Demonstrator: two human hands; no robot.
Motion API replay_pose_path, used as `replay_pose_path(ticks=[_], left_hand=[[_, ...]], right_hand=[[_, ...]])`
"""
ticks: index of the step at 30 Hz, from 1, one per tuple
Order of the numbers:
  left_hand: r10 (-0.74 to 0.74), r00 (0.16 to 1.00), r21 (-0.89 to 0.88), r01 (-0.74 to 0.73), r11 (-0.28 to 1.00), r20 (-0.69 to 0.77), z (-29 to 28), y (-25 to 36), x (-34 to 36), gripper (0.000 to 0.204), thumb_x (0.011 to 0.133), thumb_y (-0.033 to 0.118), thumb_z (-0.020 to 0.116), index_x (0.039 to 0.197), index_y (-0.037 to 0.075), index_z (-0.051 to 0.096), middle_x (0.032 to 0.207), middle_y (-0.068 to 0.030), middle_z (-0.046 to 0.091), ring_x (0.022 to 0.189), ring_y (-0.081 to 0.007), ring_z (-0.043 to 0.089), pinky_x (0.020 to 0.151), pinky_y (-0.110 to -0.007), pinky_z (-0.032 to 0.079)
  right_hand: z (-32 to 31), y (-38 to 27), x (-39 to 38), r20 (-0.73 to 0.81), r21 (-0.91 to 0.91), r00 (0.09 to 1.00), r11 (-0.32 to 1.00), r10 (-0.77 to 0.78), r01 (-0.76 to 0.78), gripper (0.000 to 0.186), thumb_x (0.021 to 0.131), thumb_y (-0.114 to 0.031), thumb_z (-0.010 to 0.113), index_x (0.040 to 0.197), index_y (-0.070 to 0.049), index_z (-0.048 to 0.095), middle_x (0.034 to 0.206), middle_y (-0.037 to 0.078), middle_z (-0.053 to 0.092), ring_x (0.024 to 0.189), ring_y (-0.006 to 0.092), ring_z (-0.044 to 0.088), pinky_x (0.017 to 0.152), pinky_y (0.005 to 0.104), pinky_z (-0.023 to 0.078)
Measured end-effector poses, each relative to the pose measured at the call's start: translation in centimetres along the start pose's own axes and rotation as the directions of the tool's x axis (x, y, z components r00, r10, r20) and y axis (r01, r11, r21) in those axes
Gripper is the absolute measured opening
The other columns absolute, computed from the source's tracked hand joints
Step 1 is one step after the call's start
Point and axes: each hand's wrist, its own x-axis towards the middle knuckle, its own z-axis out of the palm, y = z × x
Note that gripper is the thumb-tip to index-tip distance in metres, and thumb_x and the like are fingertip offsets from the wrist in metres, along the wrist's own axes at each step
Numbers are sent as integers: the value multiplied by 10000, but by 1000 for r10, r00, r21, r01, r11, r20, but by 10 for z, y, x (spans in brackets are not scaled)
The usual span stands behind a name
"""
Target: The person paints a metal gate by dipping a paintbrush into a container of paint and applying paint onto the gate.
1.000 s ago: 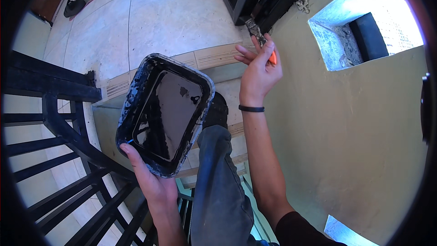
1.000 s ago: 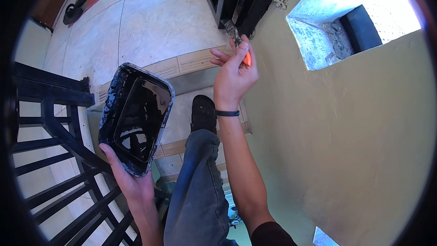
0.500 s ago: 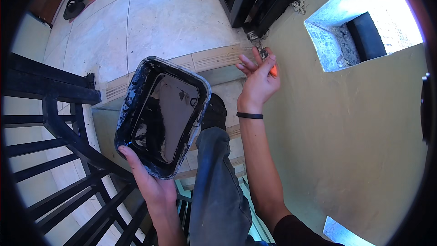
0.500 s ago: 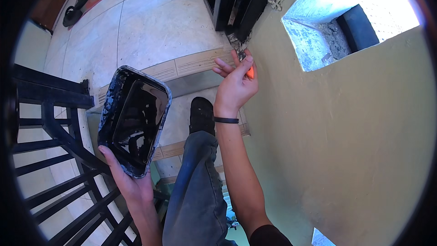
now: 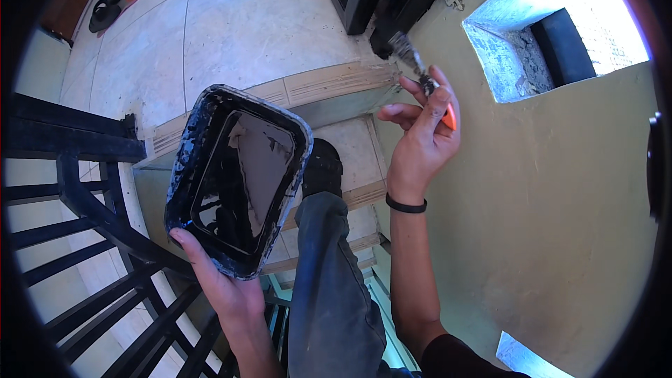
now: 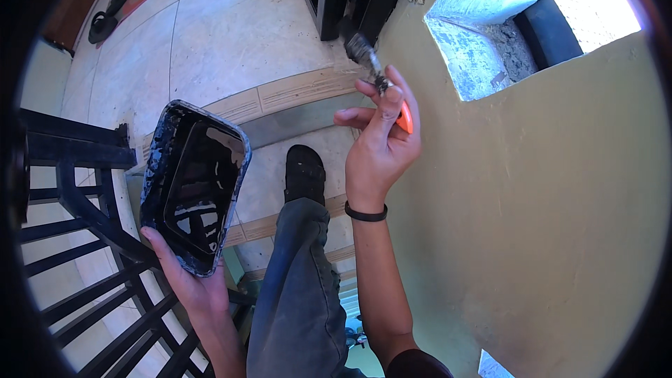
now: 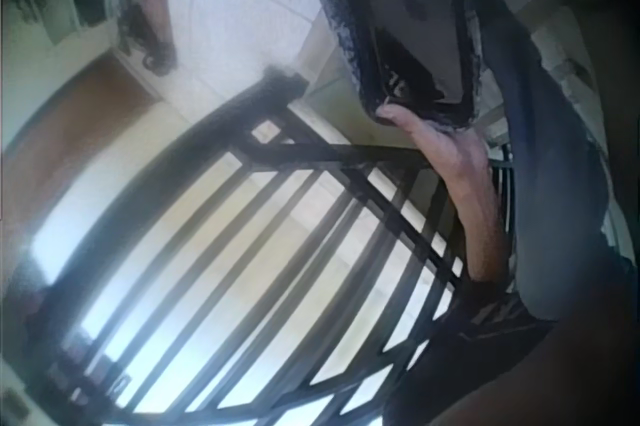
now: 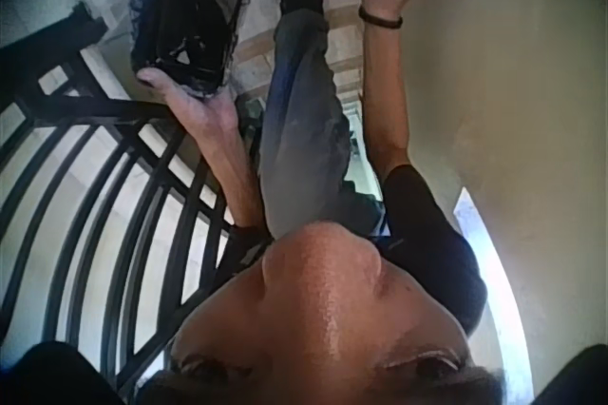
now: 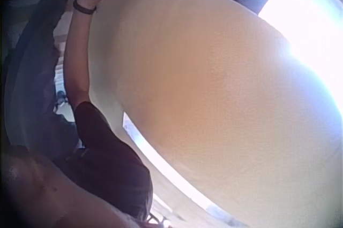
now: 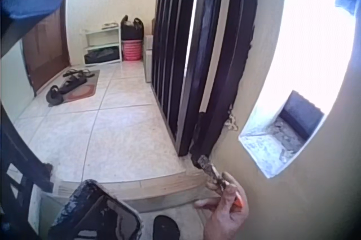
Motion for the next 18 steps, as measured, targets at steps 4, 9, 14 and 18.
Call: replay_pose_path(ticks=[4, 9, 14, 18], left_hand=[[0, 1000, -3, 0, 1000, 9, -5, -3, 1, 609, 1054, 512, 506, 1507, 114, 425, 1444, -96, 543, 1299, -244, 576, 1059, -426, 529], [-6, 1000, 30, 6, 1000, -9, 0, -7, 4, 609, 1050, 514, 515, 1500, 111, 439, 1439, -95, 547, 1292, -242, 579, 1055, -429, 530], [-6, 999, 29, 8, 1000, -47, 2, -3, 11, 629, 1036, 527, 537, 1503, 115, 444, 1441, -94, 546, 1291, -242, 572, 1064, -428, 521], [18, 999, 47, -16, 999, -48, 4, 0, 18, 655, 1026, 538, 551, 1512, 114, 435, 1453, -97, 536, 1301, -250, 561, 1082, -429, 504]], right_hand=[[-4, 8, -7, 0, -76, 997, 994, 83, -82, 381, 1061, -269, 598, 1266, 52, 617, 1024, 178, 722, 686, 176, 723, 575, 266, 587], [2, 25, 2, 45, -254, 998, 967, 46, -34, 259, 1028, -196, 656, 1145, 33, 693, 859, 98, 729, 703, 139, 727, 564, 239, 527], [12, 51, 23, 107, -534, 980, 822, -169, 200, 197, 953, -144, 718, 1077, 8, 725, 792, 94, 706, 599, 129, 643, 557, 274, 508], [16, 61, 32, 131, -555, 967, 793, -217, 253, 190, 930, -140, 731, 1066, -8, 732, 816, 115, 708, 573, 161, 613, 553, 298, 501]])
